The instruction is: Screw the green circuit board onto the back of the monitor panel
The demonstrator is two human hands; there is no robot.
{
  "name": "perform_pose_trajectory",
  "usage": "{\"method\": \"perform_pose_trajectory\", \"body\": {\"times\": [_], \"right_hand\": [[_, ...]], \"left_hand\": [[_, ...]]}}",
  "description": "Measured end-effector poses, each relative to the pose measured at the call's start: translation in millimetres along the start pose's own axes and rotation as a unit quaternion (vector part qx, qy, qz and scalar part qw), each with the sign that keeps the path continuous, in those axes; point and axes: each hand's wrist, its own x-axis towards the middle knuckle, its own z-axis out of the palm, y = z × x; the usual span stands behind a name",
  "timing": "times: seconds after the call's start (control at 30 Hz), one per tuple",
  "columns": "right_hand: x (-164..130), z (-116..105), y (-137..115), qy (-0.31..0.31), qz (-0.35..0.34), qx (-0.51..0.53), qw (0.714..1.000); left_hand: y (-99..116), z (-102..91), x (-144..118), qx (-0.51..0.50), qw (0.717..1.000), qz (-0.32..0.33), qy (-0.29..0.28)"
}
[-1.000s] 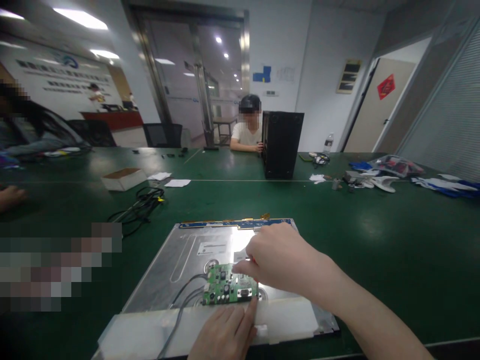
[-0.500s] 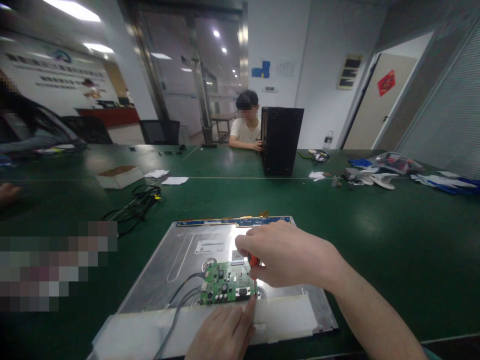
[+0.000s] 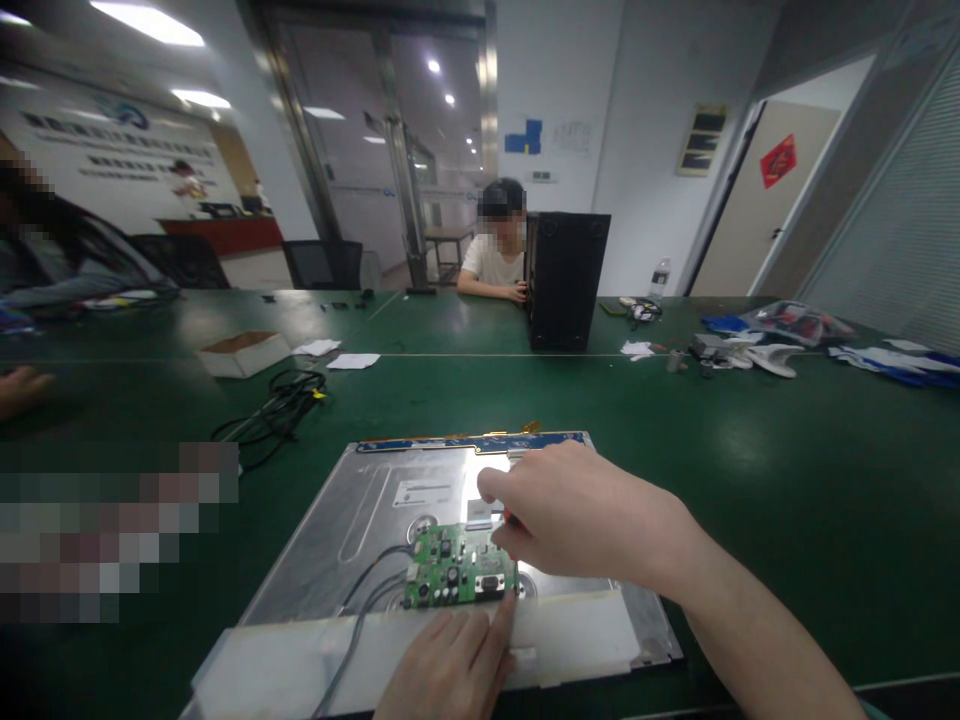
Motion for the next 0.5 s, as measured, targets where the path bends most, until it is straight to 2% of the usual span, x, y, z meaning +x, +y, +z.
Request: {"method": "perform_pose_trajectory", "body": {"times": [0.2, 0.5], "right_hand": [[-7.9, -2.4, 4.7, -0.007, -0.030, 0.028, 0.999], [-5.7, 4.3, -2.1, 0.014, 0.028, -0.019, 0.999]], "left_hand": [[0.5, 1.0, -1.2, -0.002, 1.000, -0.006, -0.015], [0.7, 1.5, -0.6, -0.006, 1.000, -0.009, 0.005]]}}
